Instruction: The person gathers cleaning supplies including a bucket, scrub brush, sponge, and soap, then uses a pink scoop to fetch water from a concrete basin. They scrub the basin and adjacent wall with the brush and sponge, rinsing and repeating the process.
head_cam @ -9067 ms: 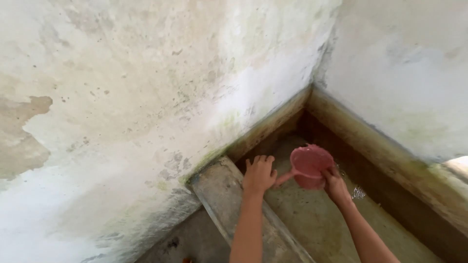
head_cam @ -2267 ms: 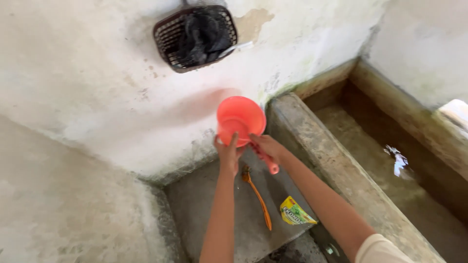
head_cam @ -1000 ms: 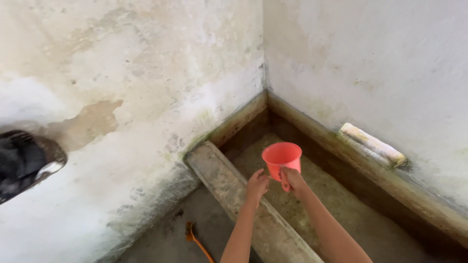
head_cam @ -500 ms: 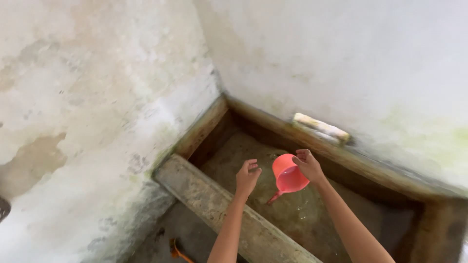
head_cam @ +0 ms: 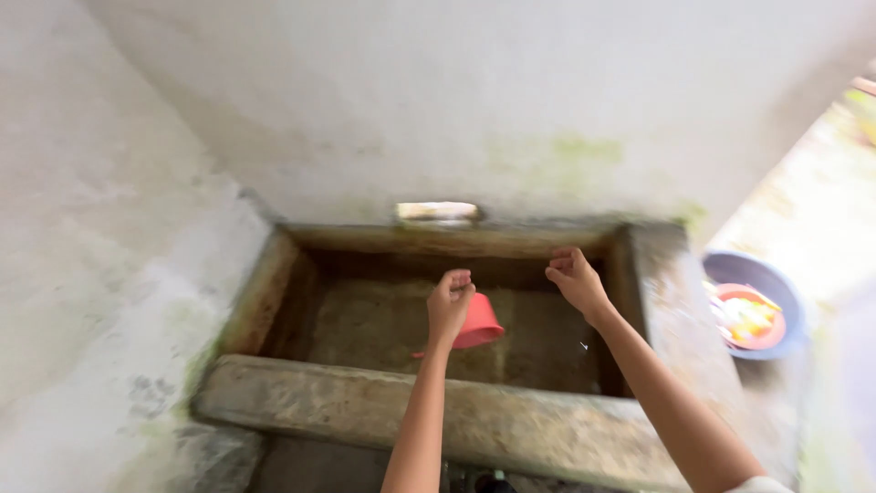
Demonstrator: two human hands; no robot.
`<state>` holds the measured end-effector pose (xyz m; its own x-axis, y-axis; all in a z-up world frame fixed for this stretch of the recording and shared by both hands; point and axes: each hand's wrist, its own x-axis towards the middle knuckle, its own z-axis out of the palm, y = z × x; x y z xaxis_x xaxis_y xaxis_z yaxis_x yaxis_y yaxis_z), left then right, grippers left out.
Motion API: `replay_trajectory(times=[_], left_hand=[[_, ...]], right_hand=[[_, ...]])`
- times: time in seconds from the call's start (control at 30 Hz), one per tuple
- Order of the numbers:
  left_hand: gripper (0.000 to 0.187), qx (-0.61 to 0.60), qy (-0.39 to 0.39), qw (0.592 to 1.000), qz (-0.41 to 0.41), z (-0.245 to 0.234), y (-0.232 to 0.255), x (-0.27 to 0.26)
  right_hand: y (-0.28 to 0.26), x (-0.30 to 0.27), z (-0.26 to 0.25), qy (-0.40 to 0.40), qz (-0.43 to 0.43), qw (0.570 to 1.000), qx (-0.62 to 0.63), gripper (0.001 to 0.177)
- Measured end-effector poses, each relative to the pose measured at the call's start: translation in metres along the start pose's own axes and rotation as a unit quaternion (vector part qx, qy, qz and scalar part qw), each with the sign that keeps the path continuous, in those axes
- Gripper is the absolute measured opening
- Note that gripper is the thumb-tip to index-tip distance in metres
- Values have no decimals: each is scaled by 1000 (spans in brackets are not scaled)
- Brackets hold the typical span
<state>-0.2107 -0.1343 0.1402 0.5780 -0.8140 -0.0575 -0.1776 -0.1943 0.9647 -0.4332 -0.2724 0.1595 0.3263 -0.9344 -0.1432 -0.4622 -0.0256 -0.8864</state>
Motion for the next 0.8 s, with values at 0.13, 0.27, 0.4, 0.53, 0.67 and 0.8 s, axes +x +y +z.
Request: replay_trajectory(times=[0.13, 0.27, 0.4, 0.53, 0.67, 0.8], left_hand=[[33, 4, -66, 998, 17, 63, 29, -38], [30, 27, -140, 990, 22, 130, 57, -69], [28, 27, -185, 982, 19, 192, 72, -100], [27, 37, -209, 977, 21, 251, 87, -122], [27, 47, -217, 974, 47, 336, 77, -119], [28, 40, -225, 972, 49, 419, 77, -133]], right_hand=[[44, -38, -63, 68, 6, 998, 14, 46], [89, -66, -124, 114, -3, 991, 74, 45], [111, -109, -187, 124, 38, 989, 71, 45], [140, -129, -253, 133, 35, 987, 89, 44], [169, -138, -321, 157, 29, 982, 102, 41], [185, -151, -391, 171, 41, 978, 114, 37]])
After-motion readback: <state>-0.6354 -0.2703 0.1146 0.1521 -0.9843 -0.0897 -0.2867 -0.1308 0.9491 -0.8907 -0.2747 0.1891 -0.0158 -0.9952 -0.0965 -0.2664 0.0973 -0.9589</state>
